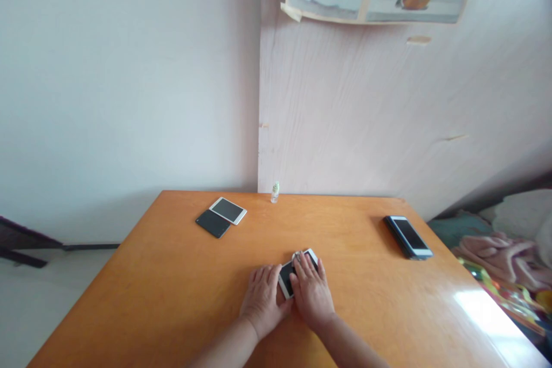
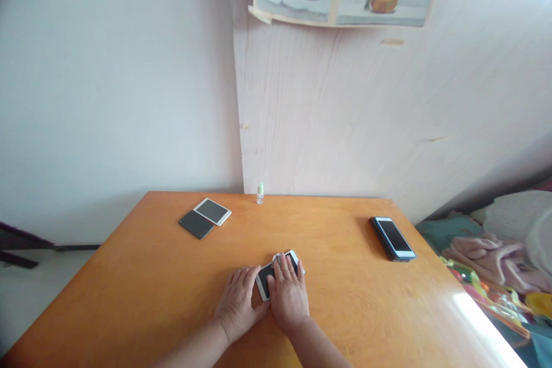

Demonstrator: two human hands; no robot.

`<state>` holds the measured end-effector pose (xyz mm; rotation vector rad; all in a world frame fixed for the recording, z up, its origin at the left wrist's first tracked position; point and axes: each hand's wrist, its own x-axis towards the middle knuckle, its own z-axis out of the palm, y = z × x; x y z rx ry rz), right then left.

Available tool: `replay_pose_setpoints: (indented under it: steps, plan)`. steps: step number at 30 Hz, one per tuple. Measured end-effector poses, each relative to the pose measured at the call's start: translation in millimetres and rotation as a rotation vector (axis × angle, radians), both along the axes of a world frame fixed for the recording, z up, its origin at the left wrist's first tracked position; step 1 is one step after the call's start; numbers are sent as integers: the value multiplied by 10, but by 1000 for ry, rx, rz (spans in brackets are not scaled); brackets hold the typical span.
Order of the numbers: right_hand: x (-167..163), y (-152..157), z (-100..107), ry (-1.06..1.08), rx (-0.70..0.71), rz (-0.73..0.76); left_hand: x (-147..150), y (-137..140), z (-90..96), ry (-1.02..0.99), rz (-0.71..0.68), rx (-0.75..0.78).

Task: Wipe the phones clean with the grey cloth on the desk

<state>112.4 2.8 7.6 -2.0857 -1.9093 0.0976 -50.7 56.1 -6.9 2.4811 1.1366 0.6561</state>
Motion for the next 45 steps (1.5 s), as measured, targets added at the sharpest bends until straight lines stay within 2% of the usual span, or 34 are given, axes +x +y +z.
replay_pose_setpoints:
  steps: [3,5,7,9,11,13,16,18,20,23,24,25,30,32,35,37,39,42,43,45]
  plan:
    - [-167,-116,10,52,9,187,-15,4,-50,2,-18,-3]
    - [-120,-123,10,59,3,228,-15,4,-56,-3,-14,4]
    - [43,-49,1,39,-10,142,-6,0,-37,-12,1,25]
    - [193,42,-20,14,-14,-21,6,-3,-12,-24,8,48]
    - [206,65,-47,4,-8,-103,9,-3,-4,-32,9,59]
    - [70,-11,-74,17,8,-25,1,-1,-24,-27,10,54]
    - [-149,-187,-92,50,39,198,-18,1,-73,0,-5,36]
    - [-118,-222,-85,54,36,239,-22,0,-84,6,-10,29]
    - [56,-169,-76,28,18,136,-15,-1,-67,-4,-1,28]
    - [285,-95,-95,-33,17,-129,0,0,-26,-17,2,36]
    - [291,-116,-115,-47,25,-152,1,2,-19,-18,0,40]
    - [257,-166,-139,-54,33,-126,0,4,-16,-18,-1,44]
    - [-9,-530,-230,-53,68,230,-14,13,-40,1,2,68]
    - [77,-539,-215,-47,60,209,-11,15,-36,5,4,79]
    - [268,-420,-171,-35,65,-9,-2,17,-21,6,0,83]
    - [257,-374,-163,-25,81,-79,-4,20,-21,9,-5,79]
    - [120,-410,-179,-12,96,4,-13,23,-35,13,-7,81]
    - [-56,-522,-211,-5,101,214,-23,24,-56,13,-3,96]
    - [-47,-539,-214,-8,95,233,-22,23,-57,12,2,101]
    - [75,-516,-208,-19,72,152,-14,20,-49,9,8,112]
